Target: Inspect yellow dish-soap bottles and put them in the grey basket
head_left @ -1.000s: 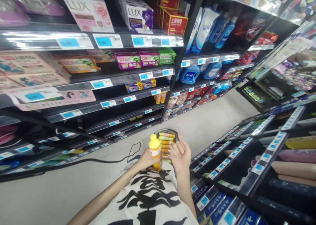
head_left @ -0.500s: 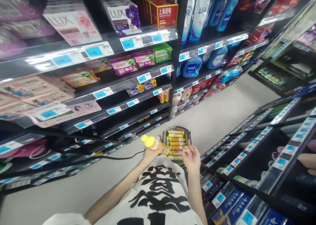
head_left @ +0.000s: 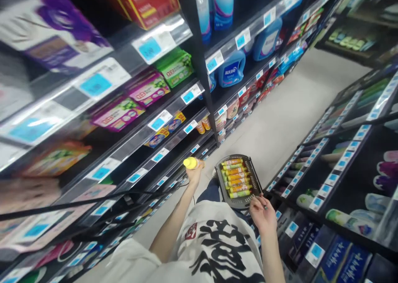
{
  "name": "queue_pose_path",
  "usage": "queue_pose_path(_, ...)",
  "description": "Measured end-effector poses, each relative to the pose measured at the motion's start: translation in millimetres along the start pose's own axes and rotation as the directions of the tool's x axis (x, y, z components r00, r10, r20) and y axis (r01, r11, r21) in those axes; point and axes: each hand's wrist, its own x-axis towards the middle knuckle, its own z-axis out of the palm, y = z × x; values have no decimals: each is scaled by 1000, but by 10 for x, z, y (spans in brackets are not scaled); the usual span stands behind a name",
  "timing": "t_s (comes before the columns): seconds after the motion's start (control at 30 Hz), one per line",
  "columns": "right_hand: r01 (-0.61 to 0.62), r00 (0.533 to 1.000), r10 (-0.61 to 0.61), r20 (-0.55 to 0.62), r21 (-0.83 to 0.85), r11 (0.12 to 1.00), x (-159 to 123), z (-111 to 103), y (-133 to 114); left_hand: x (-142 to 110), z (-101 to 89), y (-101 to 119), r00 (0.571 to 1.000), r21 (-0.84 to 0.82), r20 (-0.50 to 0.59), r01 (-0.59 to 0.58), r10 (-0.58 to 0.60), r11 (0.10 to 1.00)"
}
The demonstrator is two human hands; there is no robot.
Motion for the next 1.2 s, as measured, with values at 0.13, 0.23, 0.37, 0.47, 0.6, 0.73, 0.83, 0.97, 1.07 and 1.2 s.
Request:
queue_pose_path(0.13,28,994,-23,-106,45,999,143,-18,155,594,135,-187,997,106,-61,62,-56,992)
queue_pose_path(0.23,83,979,-68,-191,74,994,218,2,274,983,210,-310,991,171,-83,115,-102,979)
queue_pose_path(0.37,126,966,-98,-239,105,987,332,77,426,1416,321,-382,984,232,-121,158,-133,960)
queue_pose_path(0.47,137,962,-103,-254,118,983,445,147,521,1656,407,-365,983,258,-149,146,-110,955)
queue_pose_path(0.6,161,959,-126,-254,122,979,573,210,618,1855,513,-299,984,275,-174,81,-34,958)
queue_pose_path(0.73,213,949,-177,-259,115,970,617,217,680,1948,627,-256,980,295,-191,3,56,956)
queue_pose_path(0.83,230,942,-197,-271,98,968,606,189,687,1992,699,-266,968,329,-219,-47,124,943)
queue_pose_path(0.97,280,921,-248,-300,70,957,587,117,651,2063,757,-310,959,378,-224,-77,172,923)
queue_pose_path(1.07,309,913,-280,-297,54,949,599,56,622,2134,782,-317,967,402,-190,-82,171,912)
queue_pose_path(1.2,301,917,-276,-288,45,953,643,-20,616,2230,807,-264,980,439,-133,-77,149,895)
